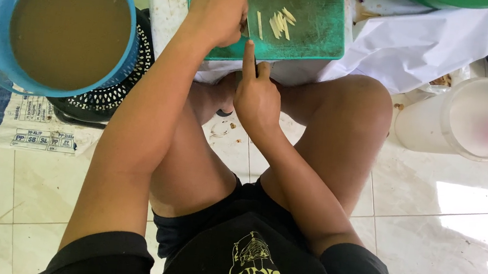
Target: Slicing a peeled root vegetable into thin strips on a green cutting board using a knife.
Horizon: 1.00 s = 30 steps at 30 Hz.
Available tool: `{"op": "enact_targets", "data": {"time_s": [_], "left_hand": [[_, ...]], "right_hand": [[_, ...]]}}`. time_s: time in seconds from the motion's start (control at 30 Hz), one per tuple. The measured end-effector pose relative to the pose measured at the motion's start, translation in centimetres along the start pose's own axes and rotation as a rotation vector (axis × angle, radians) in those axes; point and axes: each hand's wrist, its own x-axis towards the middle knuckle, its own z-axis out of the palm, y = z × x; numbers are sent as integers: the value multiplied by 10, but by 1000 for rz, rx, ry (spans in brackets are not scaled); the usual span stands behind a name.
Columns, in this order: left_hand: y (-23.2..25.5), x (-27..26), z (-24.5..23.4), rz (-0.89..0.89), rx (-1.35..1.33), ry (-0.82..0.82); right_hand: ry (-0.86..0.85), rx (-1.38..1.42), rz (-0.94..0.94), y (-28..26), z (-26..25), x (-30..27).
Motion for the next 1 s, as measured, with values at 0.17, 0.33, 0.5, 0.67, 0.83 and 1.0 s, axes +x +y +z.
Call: {"op": "enact_targets", "data": {"time_s": [0.17,0.33,0.5,0.67,0.83,1.0], "left_hand": [[2,-1,-6,-14,-59,2],[2,0,-5,-10,-40,-16],[3,0,-6,-22,-38,-24],[4,0,-8,-39,-66,-31],[3,-5,-14,-32,-114,12],[-1,-3,-14,-41,-117,-37]], "right_hand": [[-12,-10,15,-1,-3,7],[21,-30,-5,1,-2,6],[29,-32,-9,1,-3,5],[17,64,50,14,-12,8],[59,94,84,21,-37,9],[136,112,32,13,-28,5]]}}
